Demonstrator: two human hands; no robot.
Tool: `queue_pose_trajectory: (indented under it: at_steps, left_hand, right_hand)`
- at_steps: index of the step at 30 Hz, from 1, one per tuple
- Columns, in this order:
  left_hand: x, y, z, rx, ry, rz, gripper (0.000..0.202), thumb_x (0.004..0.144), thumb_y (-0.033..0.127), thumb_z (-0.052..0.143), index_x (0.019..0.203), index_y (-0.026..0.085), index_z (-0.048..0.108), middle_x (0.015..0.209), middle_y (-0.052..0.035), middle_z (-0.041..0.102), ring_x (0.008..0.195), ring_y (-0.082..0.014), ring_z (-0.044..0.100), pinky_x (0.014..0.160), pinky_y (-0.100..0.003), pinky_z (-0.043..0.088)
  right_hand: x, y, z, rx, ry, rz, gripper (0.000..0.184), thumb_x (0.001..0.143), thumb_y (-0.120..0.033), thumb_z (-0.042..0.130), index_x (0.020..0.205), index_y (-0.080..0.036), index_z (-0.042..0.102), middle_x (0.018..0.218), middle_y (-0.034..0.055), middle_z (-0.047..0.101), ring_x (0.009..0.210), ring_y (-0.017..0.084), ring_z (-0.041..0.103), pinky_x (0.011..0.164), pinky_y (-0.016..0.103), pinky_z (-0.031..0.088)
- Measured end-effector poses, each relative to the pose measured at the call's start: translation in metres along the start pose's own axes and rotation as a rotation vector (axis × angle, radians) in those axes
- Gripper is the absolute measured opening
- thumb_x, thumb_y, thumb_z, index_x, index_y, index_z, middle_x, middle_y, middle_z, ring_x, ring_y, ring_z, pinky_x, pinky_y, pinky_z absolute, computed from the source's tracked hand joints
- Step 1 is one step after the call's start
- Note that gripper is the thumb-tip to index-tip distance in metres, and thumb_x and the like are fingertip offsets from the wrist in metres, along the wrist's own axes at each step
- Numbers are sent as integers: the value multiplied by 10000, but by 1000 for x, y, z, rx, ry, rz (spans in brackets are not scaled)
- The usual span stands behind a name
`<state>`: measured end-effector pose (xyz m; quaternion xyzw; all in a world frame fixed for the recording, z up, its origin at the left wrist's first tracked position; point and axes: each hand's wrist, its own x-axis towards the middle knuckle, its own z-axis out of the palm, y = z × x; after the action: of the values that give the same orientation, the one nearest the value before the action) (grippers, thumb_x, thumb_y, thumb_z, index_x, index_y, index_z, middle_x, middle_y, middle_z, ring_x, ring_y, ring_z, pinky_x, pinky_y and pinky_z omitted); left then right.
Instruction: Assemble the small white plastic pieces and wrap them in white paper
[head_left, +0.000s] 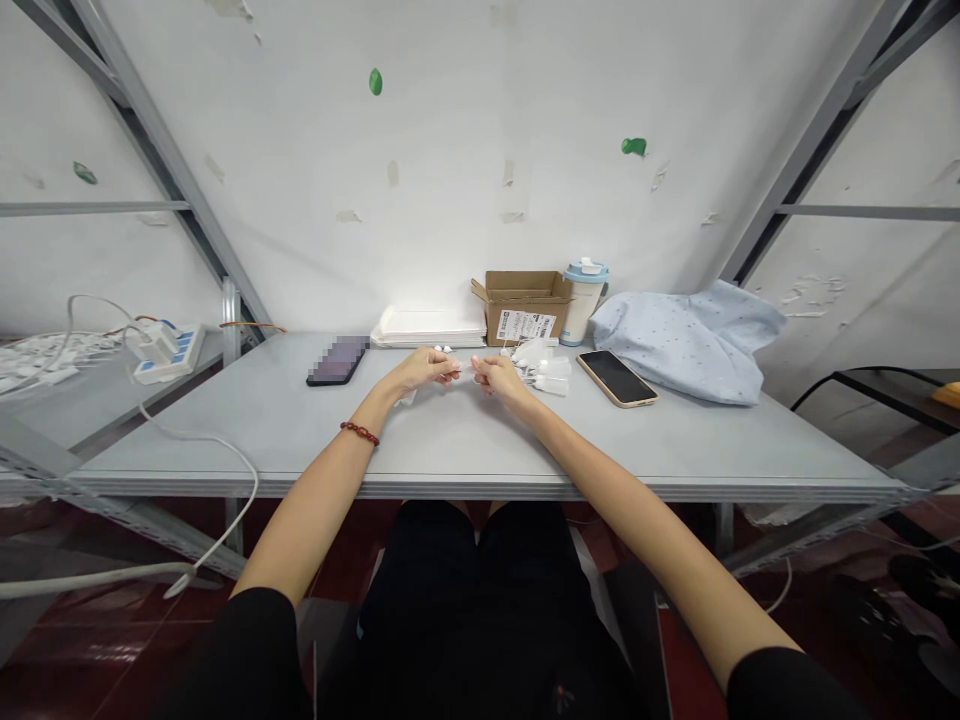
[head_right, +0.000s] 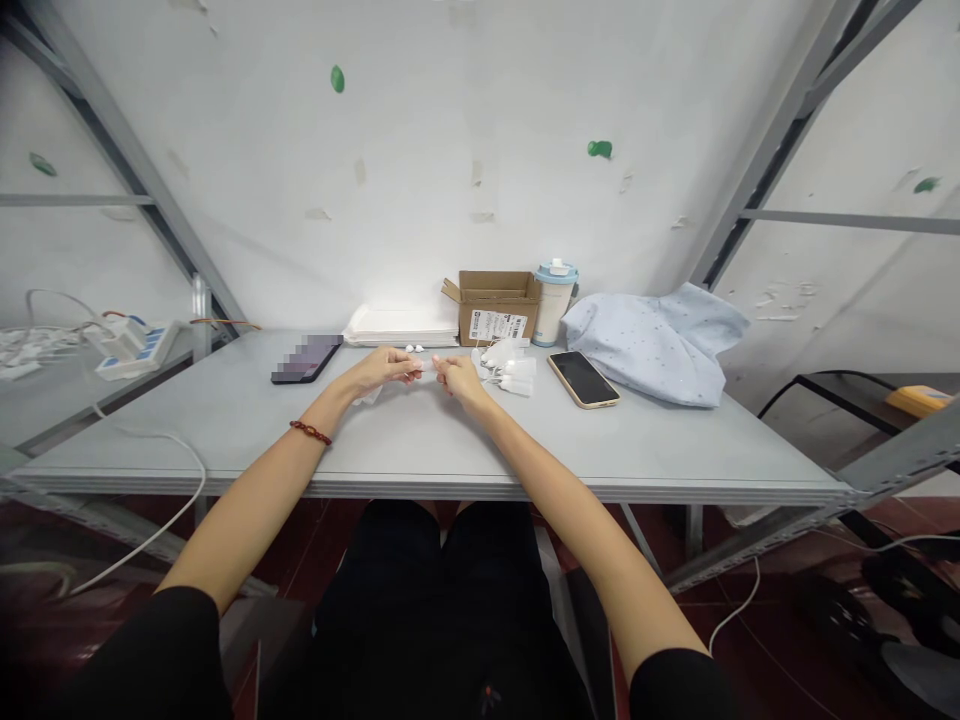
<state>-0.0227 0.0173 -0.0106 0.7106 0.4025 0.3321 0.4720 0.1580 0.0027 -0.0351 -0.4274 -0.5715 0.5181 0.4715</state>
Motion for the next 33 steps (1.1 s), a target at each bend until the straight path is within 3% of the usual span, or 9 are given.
queue_pose_trajectory:
  at_steps: [7,12,17,24,30,33]
  left_hand:
    - [-1,4,5,1,58,-1,276,707,416,701,723,142,673,781,-58,638,756,-154,579,721,-310,479]
    - [-1,5,7,-25,60,-67,419,730,542,689,706,125,655,735,-73,623,699,-153,569,635,-296,473]
    - [0,5,7,-42,54,-129,509,705,626,697,667,122,632,678,-65,598,622,-136,540,578,-292,459]
    - [1,4,7,-68,63,-129,485,658,593,749,633,128,614,658,-49,588,596,-122,519,569,-283,436]
    - [0,4,6,-109,91,-148,435,710,549,716,629,135,611,603,-21,552,546,-106,481,558,-276,427]
    - [1,1,5,-116,88,-148,419,696,525,737,626,129,618,601,-20,555,535,-98,463,559,-272,419]
  right_hand:
    - [-2,-3,1,45,16,17,445,816,-476,633,552,-201,403,479,-68,344,403,56,270,416,233,236]
    - [-2,-4,3,49,7,-35,451,816,-492,641,549,-186,444,505,-42,419,399,57,318,418,235,249]
    - [-1,0,4,10,10,-85,475,790,-536,651,546,-187,442,527,-27,472,406,56,356,416,229,281]
    - [4,7,2,-68,-4,-130,504,753,-629,621,560,-194,453,520,-32,468,425,65,359,431,228,281]
    - [-1,3,5,-345,101,-336,283,773,-438,625,671,-178,581,571,-36,494,574,108,417,563,234,297]
    - [-4,0,6,-418,94,-385,278,814,-360,561,603,-185,521,548,-42,435,579,109,382,584,243,272]
